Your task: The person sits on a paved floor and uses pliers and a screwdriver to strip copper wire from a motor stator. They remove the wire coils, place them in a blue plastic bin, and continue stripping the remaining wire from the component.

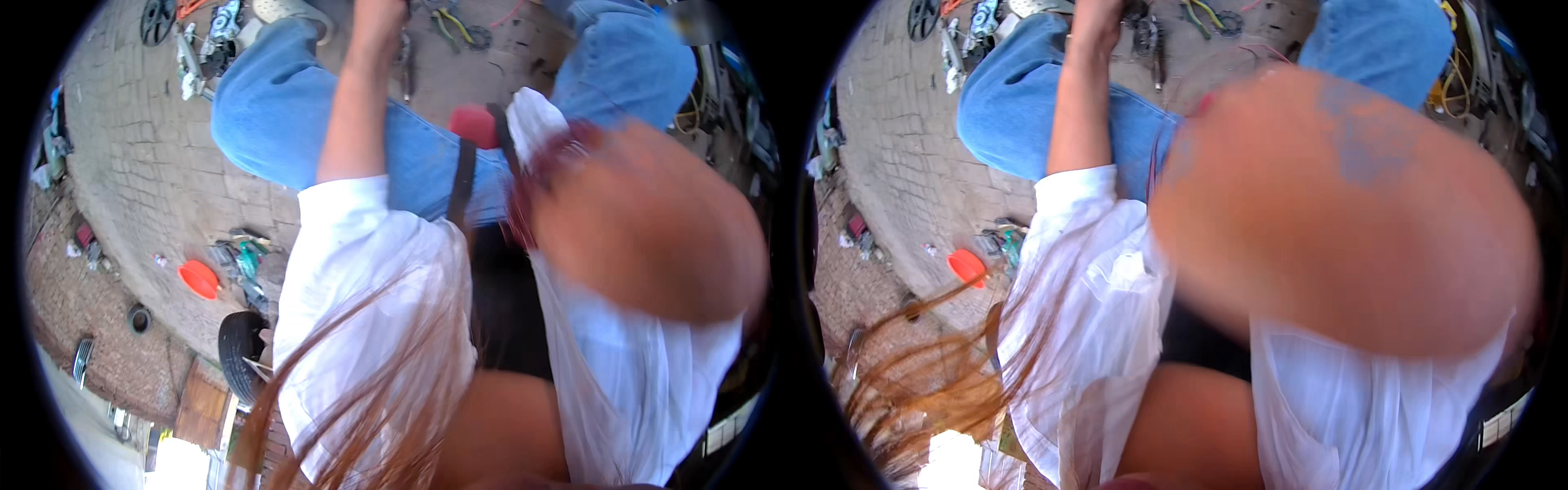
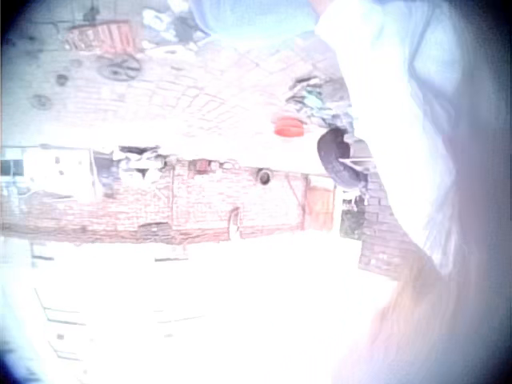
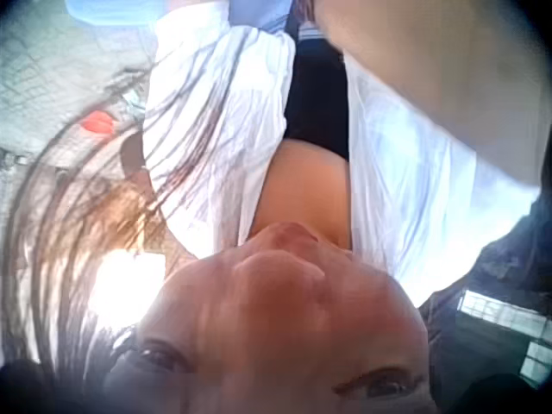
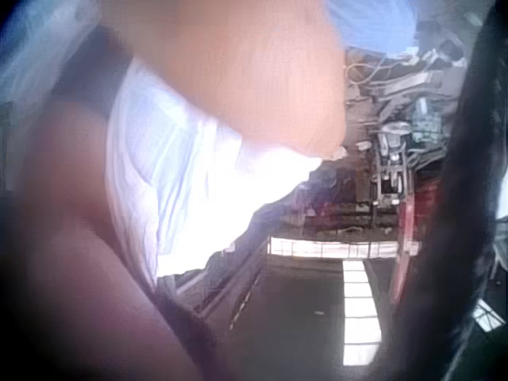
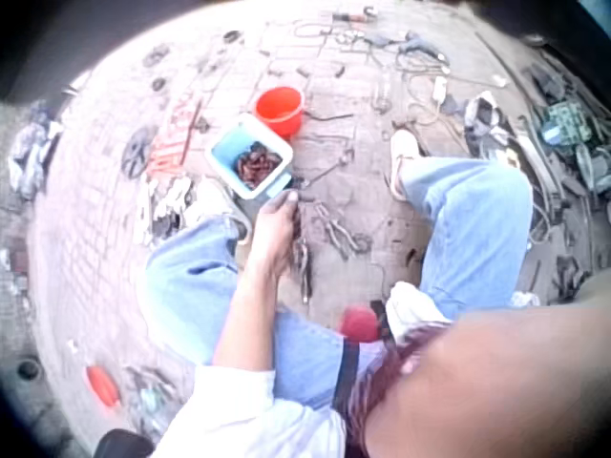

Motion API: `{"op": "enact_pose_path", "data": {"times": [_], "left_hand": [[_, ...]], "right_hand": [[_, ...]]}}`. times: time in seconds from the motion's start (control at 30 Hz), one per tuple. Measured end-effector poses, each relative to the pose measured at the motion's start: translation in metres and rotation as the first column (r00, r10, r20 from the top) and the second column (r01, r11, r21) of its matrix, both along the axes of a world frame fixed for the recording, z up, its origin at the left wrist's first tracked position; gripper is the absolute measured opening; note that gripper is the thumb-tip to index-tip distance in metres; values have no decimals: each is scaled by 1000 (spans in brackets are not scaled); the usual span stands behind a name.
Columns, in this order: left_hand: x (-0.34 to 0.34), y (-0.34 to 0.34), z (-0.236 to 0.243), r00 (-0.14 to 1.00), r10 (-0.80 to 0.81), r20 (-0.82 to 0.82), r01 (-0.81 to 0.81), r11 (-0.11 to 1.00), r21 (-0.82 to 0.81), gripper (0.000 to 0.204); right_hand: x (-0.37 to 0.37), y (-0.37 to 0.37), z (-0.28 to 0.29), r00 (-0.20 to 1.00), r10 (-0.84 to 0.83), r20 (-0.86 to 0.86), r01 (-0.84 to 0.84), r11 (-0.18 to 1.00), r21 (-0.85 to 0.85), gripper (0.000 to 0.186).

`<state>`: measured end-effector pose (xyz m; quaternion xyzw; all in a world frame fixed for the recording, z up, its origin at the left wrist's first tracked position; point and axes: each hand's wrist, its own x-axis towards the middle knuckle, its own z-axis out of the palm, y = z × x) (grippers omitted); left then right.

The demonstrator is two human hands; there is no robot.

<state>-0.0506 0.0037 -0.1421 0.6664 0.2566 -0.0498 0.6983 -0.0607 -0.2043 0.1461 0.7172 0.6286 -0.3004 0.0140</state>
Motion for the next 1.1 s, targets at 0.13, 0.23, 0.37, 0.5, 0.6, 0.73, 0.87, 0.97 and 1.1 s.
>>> {"op": "enact_pose_path", "data": {"times": [0.13,0.23,0.37,0.5,0.6,0.73,0.87,0.97,1.1], "left_hand": [[45,-14,97,993,-112,43,120,956,-269,24],[54,-11,142,978,-105,182,172,896,-410,24],[42,-13,167,955,-170,244,231,940,-251,25],[33,-28,163,659,-570,491,436,821,367,21],[19,-37,154,472,-846,247,489,485,725,19],[2,-36,133,432,-897,92,585,356,729,19],[-11,-19,136,541,-747,386,264,586,766,16],[-36,18,171,601,-503,621,373,864,338,14],[-92,31,199,379,-308,873,767,633,-110,17]], "right_hand": [[16,-19,-75,703,-556,-444,642,764,58,24],[21,-35,-132,223,-701,-678,864,464,-196,25],[2,-45,-147,-267,-516,-814,919,116,-376,32],[20,-46,-142,-690,-60,-721,723,-31,-690,36],[22,-41,-132,-760,-44,-649,645,70,-761,38],[17,-39,-144,-647,-200,-736,712,187,-677,24],[11,-36,-154,-615,-139,-777,735,259,-627,17],[7,-39,-160,-630,-170,-758,738,175,-652,19],[4,-38,-166,-644,-221,-732,729,110,-675,21]]}}
